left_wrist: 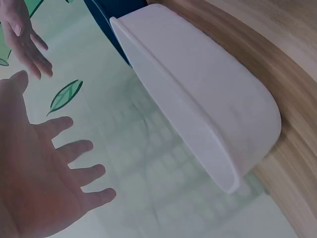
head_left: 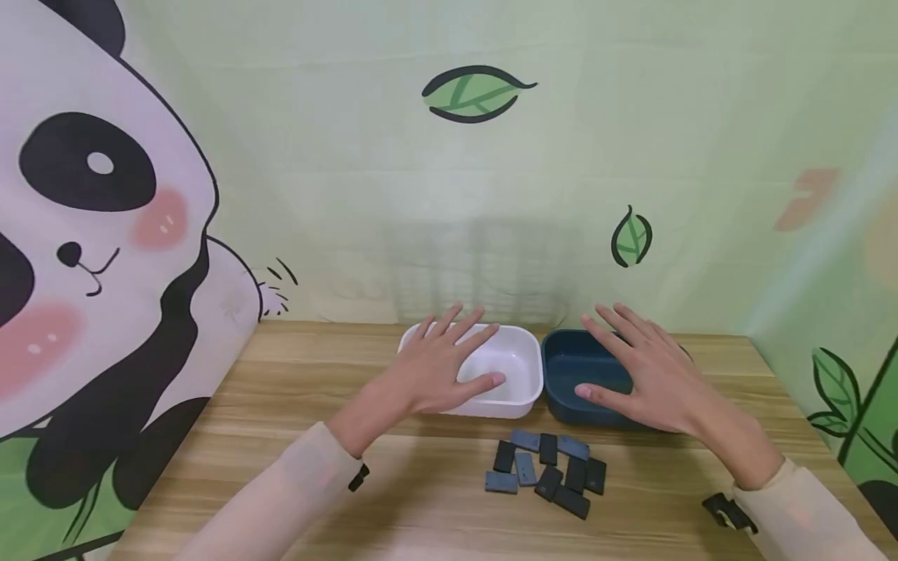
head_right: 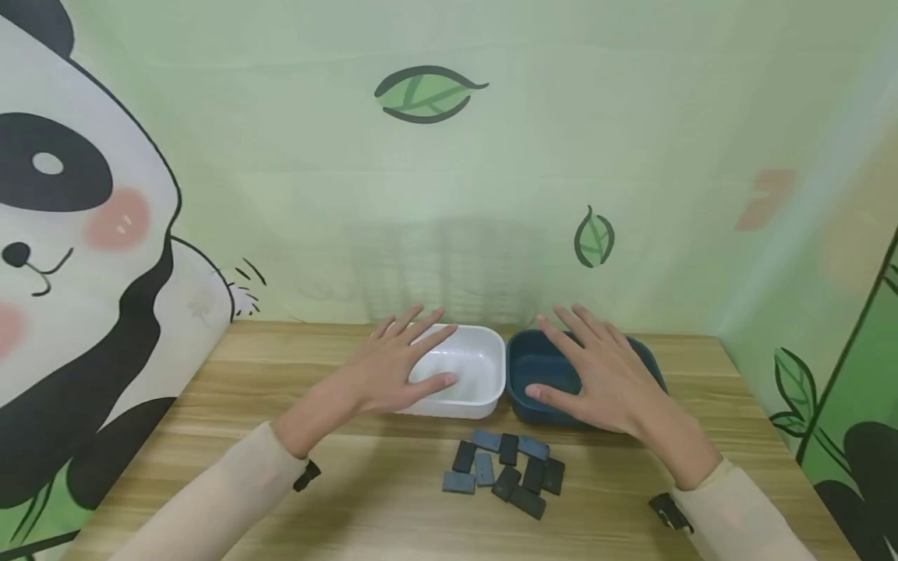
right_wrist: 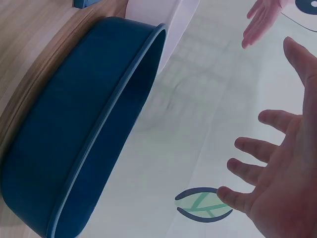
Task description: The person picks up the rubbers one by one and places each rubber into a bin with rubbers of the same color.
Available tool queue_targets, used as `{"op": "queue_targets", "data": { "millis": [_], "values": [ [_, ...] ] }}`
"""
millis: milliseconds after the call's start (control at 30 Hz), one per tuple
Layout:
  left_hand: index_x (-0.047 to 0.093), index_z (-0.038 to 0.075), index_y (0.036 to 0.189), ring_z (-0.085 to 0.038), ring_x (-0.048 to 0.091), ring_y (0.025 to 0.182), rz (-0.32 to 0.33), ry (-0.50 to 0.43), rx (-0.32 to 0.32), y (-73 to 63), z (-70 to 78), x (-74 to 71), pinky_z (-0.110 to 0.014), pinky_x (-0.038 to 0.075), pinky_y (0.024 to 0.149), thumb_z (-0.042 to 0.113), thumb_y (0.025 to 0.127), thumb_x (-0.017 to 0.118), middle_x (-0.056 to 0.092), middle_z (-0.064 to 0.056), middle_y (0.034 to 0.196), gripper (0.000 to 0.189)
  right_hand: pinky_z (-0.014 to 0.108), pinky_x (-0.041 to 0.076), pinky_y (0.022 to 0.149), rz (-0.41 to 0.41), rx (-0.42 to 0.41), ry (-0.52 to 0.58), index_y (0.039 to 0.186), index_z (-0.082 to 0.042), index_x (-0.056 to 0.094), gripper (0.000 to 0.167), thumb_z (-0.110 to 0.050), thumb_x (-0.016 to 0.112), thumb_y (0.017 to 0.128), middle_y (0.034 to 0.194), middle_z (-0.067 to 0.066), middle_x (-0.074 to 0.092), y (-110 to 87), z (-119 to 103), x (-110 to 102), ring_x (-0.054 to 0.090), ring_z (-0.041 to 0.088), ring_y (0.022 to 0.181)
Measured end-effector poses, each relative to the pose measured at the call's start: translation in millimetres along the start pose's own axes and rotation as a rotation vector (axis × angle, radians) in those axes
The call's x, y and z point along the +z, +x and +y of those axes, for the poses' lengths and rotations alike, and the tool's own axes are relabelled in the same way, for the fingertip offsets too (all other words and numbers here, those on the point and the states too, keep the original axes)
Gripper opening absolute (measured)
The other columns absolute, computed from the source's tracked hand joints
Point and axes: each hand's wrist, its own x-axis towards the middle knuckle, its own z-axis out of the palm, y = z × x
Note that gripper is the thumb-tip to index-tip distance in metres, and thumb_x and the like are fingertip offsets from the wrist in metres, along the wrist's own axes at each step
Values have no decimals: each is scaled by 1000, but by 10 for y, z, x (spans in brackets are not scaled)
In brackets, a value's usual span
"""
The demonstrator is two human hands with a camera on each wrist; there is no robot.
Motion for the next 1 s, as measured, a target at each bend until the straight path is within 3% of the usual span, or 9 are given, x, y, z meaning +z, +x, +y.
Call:
{"op": "queue_targets", "data": {
  "millis": [200,400,600,800,1000],
  "values": [
    [34,28,168,-33,12,163,70,-79,-16,-173,-192,-107,-65,12,127,70,106,36,21,-1,176,75,74,32,113,45,-38,54,166,-19,38,91,-62,72,94,168,15,36,-45,-107,-30,30,44,154],
    [38,21,166,-34,25,159,157,-191,-57,-357,-470,-142,-59,22,127,63,108,41,34,-6,171,72,63,48,105,123,-101,174,157,-18,51,79,-51,81,92,156,9,50,-79,-301,59,47,33,142],
    [44,8,161,-37,36,154,231,-386,-120,-455,-711,42,-57,28,125,44,113,42,44,-14,164,60,52,57,100,127,-148,357,139,-15,66,60,-41,86,90,139,3,63,-36,-565,333,60,25,128],
    [42,-4,158,-45,39,149,288,-579,-208,-503,-861,299,-62,31,122,22,114,42,44,-26,161,51,47,58,96,-4,-143,435,133,-11,69,51,-41,82,94,130,-1,66,-29,-694,646,64,21,118],
    [36,-7,159,-52,44,142,257,-694,-310,-559,-950,583,-64,37,118,20,114,41,41,-30,160,53,47,58,96,-89,-150,445,132,-9,70,49,-37,83,94,131,3,66,-41,-728,886,65,24,119]
  ]
}}
